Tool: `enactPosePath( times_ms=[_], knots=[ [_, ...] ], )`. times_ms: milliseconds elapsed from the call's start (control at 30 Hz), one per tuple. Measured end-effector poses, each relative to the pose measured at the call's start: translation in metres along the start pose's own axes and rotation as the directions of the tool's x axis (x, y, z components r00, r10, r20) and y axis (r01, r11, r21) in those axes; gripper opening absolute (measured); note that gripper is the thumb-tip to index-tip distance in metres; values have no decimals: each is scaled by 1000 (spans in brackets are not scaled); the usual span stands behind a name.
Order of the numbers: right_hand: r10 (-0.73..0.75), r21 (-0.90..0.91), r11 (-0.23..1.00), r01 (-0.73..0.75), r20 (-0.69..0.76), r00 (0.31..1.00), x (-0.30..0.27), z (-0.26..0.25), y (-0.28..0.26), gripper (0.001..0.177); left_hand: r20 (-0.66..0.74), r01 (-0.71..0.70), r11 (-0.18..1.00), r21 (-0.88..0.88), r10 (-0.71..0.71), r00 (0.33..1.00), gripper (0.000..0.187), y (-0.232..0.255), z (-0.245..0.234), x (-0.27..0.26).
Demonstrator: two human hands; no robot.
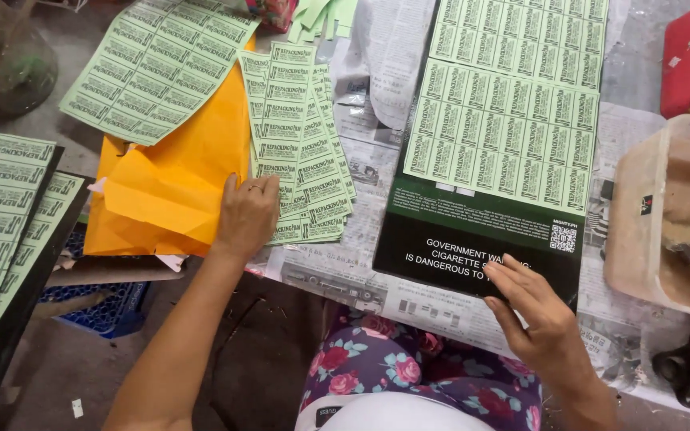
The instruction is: Applying glue to a promotional board and sticking sheets of labels onto it.
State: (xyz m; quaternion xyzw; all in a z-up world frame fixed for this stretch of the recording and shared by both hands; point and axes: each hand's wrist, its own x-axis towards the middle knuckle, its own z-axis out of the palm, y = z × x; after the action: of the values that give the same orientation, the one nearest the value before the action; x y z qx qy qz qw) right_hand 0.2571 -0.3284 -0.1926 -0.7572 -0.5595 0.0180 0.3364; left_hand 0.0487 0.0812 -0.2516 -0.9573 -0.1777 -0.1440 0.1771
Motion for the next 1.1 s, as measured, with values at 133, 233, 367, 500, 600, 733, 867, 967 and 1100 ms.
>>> enactPosePath(
  times_ms=[133, 233, 367, 500, 600, 733, 867, 967, 1100],
  knots=[
    [-32, -9, 999, 33, 65, 997, 2, 15, -1, 45, 45, 48, 996, -71, -45, 998, 26, 6, -3, 4],
    [-74, 12, 997, 73, 102, 992, 12, 22, -18, 46, 220, 151, 977, -153, -115, 969, 62, 16, 2, 9],
    [-133, 72, 990, 125, 127, 983, 23, 31, -35, 47, 273, 179, 979, -102, -145, 951, 62, 23, 6, 16],
    [-198, 134, 974, 184, 96, 976, 34, 29, -50, 38, 51, 114, 993, 37, -116, 992, 40, 24, 22, 24],
    [-169, 109, 981, 158, 100, 980, 30, 35, -46, 41, 72, 172, 978, -114, -165, 984, 8, 8, 26, 28],
    [-51, 191, 981, 34, 84, 995, 40, 53, -58, 48, -91, 253, 952, -171, -270, 958, 51, 21, -13, 20],
    [314, 717, 561, -414, 278, 908, 66, 94, -71, 68, -16, 300, 749, -591, -382, 924, 48, 92, -72, 12],
    [405, 846, 218, -486, 375, 834, 91, 106, -83, 76, 181, 332, 349, -877, -400, 898, 59, 133, -116, 12],
    [618, 906, -22, -424, 345, 706, 99, 118, -77, 47, 422, 327, -315, -891, -308, 853, 81, 158, -128, -5]
  ],
)
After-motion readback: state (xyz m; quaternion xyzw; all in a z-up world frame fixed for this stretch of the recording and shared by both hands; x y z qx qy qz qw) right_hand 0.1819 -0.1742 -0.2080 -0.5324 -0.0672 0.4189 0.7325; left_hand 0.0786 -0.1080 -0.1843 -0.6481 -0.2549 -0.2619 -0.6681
